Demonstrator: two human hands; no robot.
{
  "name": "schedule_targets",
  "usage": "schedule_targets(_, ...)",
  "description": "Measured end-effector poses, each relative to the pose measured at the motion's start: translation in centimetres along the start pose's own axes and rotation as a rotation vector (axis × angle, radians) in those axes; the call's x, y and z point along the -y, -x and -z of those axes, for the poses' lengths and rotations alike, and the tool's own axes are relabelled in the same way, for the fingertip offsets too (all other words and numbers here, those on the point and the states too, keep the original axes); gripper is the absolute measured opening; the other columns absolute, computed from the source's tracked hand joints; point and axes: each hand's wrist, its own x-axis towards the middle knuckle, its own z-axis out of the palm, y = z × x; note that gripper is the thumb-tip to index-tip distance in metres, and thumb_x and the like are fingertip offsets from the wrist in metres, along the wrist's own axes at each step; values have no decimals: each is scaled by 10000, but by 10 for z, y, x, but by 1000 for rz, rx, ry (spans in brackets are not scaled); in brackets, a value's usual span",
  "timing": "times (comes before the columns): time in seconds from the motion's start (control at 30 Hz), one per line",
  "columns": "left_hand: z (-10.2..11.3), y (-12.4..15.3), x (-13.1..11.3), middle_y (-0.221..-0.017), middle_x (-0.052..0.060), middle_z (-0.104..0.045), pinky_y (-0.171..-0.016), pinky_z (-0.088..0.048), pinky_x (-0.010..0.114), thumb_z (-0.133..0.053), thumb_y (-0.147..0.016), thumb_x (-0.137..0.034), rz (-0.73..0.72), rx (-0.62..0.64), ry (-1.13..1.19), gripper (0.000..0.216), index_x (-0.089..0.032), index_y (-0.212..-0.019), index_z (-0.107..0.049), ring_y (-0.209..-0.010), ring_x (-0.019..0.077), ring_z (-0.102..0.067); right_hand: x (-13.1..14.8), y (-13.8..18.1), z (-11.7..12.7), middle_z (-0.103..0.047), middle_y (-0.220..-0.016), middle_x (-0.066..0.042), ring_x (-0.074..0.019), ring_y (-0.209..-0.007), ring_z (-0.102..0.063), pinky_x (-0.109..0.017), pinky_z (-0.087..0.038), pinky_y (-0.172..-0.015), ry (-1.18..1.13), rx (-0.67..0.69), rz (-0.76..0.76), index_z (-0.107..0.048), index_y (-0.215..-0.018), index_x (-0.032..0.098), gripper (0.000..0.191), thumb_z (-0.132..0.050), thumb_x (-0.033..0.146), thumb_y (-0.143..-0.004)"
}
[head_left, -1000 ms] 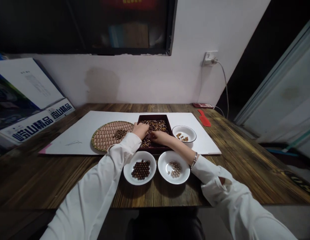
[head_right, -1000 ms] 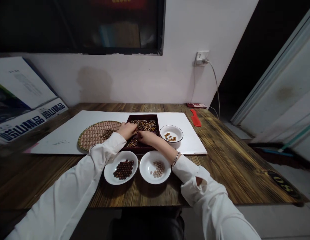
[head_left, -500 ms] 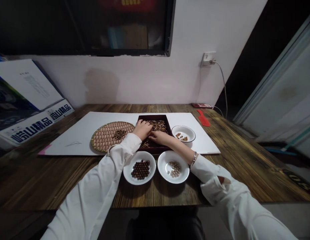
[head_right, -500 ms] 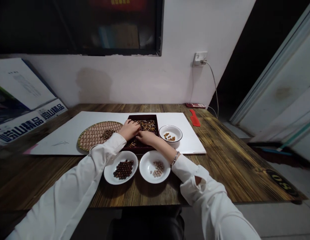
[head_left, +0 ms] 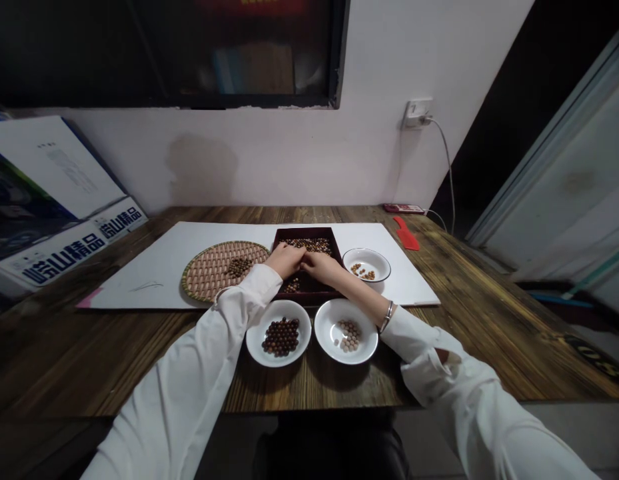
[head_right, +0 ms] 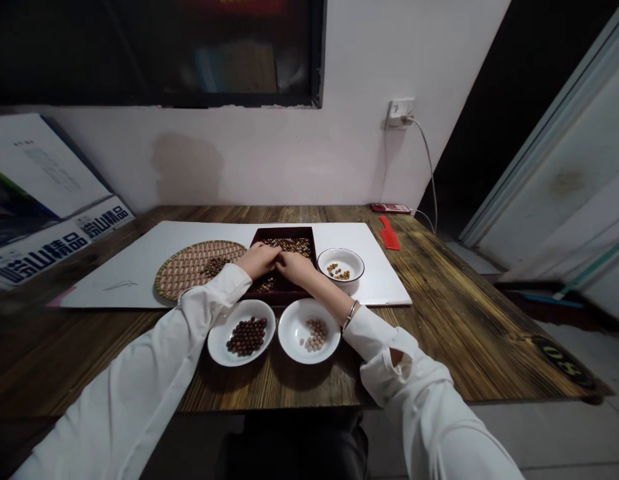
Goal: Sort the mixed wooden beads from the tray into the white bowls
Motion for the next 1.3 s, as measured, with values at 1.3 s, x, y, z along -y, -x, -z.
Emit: schedule_targets(1.3,8,4,-6,-1024,136,-742,-938,-445,345,-493,-915,-142,33,-91,-23,241,-120,-1153,-520,-987,263,-707,-10,-12,-4,-692,-842,-43,-152,-743,-600,-244,-428,-697,-447,-184,-71,-611,-852,151,34,-585,170,-861)
